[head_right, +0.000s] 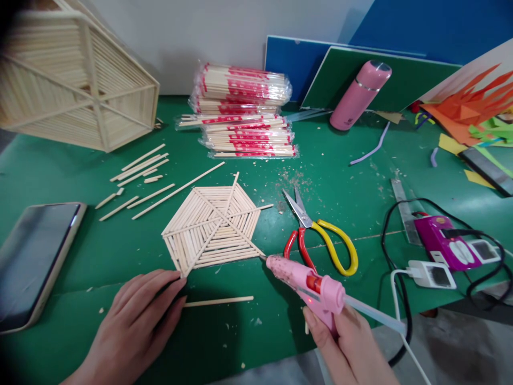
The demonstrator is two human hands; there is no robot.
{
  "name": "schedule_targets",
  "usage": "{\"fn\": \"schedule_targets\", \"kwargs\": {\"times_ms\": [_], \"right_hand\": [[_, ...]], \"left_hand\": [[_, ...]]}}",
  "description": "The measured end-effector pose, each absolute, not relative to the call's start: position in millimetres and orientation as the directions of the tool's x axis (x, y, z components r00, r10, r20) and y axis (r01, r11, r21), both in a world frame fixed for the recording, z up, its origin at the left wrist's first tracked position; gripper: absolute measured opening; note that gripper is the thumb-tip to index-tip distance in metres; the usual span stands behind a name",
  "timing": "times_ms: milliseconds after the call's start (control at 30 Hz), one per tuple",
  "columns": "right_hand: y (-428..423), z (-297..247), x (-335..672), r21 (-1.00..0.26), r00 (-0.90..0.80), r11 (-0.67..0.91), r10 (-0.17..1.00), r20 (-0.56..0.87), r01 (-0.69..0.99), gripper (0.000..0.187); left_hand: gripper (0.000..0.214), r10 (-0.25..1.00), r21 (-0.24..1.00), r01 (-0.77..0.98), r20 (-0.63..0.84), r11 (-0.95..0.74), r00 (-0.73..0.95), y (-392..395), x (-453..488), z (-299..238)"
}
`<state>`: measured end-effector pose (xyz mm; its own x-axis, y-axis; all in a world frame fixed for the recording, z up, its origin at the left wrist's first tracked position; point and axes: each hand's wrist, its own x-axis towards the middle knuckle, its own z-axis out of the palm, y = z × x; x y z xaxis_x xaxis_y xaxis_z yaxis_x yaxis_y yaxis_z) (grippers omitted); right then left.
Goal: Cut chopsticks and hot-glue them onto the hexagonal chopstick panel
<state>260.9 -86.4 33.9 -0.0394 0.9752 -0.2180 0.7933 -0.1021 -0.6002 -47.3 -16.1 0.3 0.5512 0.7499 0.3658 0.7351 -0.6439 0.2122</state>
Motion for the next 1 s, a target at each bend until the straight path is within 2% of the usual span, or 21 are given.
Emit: {"fn": "schedule_targets", "kwargs": {"times_ms": [200,567,1000], "right_hand": [[-88.0,33.2,261.6,-0.553,-0.005,-0.095,0.985,-0.175,0.828,0.027],[-87.0,33.6,262.9,-0.53,-0.026,-0.039,0.993,-0.115,0.847,0.028],[-81.3,37.4,256.0,-0.614,-0.048,-0.091,0.978,-0.205,0.784,0.021]], "left_hand": [[0.022,0.76,0.22,0.741,0.355,-0.634,0.545,-16.0,-47.6,-0.4],[0.022,0.766,0.218,0.75,0.357,-0.625,0.534,-16.3,-46.9,0.8],[0.022,0.772,0.221,0.755,0.353,-0.617,0.528,-16.3,-47.4,0.7]]}}
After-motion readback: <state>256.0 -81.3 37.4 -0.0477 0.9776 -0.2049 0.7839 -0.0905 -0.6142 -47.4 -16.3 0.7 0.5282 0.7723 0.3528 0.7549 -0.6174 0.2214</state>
